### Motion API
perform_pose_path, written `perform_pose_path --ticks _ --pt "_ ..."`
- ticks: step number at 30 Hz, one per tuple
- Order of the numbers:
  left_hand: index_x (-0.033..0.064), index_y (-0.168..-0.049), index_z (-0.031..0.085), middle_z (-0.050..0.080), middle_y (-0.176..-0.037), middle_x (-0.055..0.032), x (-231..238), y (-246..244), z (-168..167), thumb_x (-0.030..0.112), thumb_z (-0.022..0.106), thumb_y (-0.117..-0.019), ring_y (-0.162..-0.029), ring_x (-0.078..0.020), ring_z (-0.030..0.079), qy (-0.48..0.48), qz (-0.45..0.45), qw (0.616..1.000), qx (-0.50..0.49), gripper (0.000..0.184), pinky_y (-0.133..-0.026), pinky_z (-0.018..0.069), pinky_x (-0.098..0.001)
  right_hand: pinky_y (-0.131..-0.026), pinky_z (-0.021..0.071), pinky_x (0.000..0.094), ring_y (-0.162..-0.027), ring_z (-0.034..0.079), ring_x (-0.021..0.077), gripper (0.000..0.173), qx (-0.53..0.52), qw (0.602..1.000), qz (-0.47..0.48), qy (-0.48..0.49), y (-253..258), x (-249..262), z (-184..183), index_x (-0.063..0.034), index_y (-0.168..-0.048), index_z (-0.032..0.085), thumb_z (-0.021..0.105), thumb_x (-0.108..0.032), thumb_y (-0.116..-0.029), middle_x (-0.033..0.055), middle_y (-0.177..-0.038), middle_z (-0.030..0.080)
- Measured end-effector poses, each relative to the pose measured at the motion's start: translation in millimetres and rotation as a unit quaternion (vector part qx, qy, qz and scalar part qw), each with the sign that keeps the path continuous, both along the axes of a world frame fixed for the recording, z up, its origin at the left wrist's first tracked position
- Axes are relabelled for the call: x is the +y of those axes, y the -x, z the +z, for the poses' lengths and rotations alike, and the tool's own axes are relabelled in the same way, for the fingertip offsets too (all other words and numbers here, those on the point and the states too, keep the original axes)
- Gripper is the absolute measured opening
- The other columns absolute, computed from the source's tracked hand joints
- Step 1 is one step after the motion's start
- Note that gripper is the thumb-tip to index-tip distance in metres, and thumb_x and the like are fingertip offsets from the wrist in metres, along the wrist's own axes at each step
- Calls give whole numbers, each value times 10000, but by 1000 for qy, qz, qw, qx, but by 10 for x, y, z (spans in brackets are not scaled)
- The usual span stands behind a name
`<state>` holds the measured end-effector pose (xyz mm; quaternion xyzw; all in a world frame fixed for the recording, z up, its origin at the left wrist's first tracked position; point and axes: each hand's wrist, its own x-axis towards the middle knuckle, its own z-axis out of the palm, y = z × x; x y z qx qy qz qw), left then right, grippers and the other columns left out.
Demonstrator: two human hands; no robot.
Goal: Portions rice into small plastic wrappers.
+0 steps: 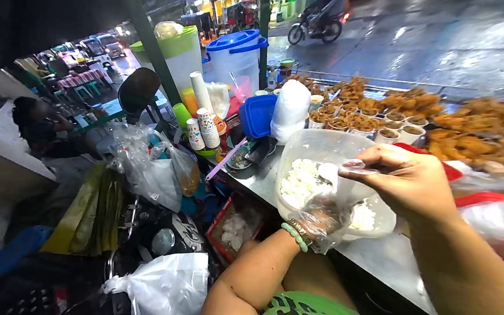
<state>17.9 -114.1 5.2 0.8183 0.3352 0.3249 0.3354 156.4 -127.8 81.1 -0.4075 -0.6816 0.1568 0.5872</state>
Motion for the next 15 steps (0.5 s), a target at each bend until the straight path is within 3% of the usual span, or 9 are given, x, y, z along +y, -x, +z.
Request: perform_pose_path --ticks 2,4,7,9,10,13,15 --pt "-80 -1280 631 673 -1239 -258 48 -18 25 97 603 -1003 -1200 -323 637 67 12 997 46 330 -1086 463 -429 -735 575 152 -787 671 -29 103 79 997 1 25 -123 -21 -79 -143 -862 756 770 -71 -791 -120 -874 724" --pt "-83 -1293 628 671 -1245 -268 98 -13 56 83 620 -993 -1203 -331 639 87 -12 995 35 343 -1088 463 -442 -733 581 162 -757 678 -25 147 155 986 -24 52 -253 -27 -169 -147 -870 737 745 -14 -808 -126 -832 732" --pt "-94 -1101 675 692 -1005 -192 150 46 117 91 689 -952 -916 -194 644 125 -92 987 -43 238 -874 525 -350 -701 578 158 -713 665 -25 145 241 964 -71 82 -440 -14 -336 -131 -916 676 684 10 -883 -125 -796 707" --pt "-132 -1047 682 677 -1060 -222 240 121 205 19 700 -905 -978 -208 631 114 -118 985 -60 207 -910 513 -339 -659 581 159 -668 664 -19 144 283 951 -77 98 -507 -35 -424 -135 -927 650 654 9 -926 -123 -771 703" --pt "-134 -1027 692 673 -1094 -234 269 161 304 5 685 -907 -1023 -229 629 106 -89 989 -46 184 -936 501 -351 -641 579 157 -653 663 -20 159 298 946 -67 107 -506 -71 -466 -149 -922 647 632 9 -938 -126 -761 706" --pt "-59 -1009 734 721 -994 -176 270 239 696 58 635 -970 -951 -201 662 77 97 992 -25 158 -904 509 -377 -598 553 144 -635 645 -43 257 306 942 40 132 -345 -247 -622 -264 -865 653 606 -16 -911 -153 -754 711" --pt "-33 -992 750 736 -918 -129 267 252 767 27 650 -956 -859 -144 677 48 116 985 -121 122 -843 541 -334 -593 525 119 -640 618 -68 185 313 923 160 159 -106 -355 -769 -352 -848 717 750 -171 -865 -171 -768 703"
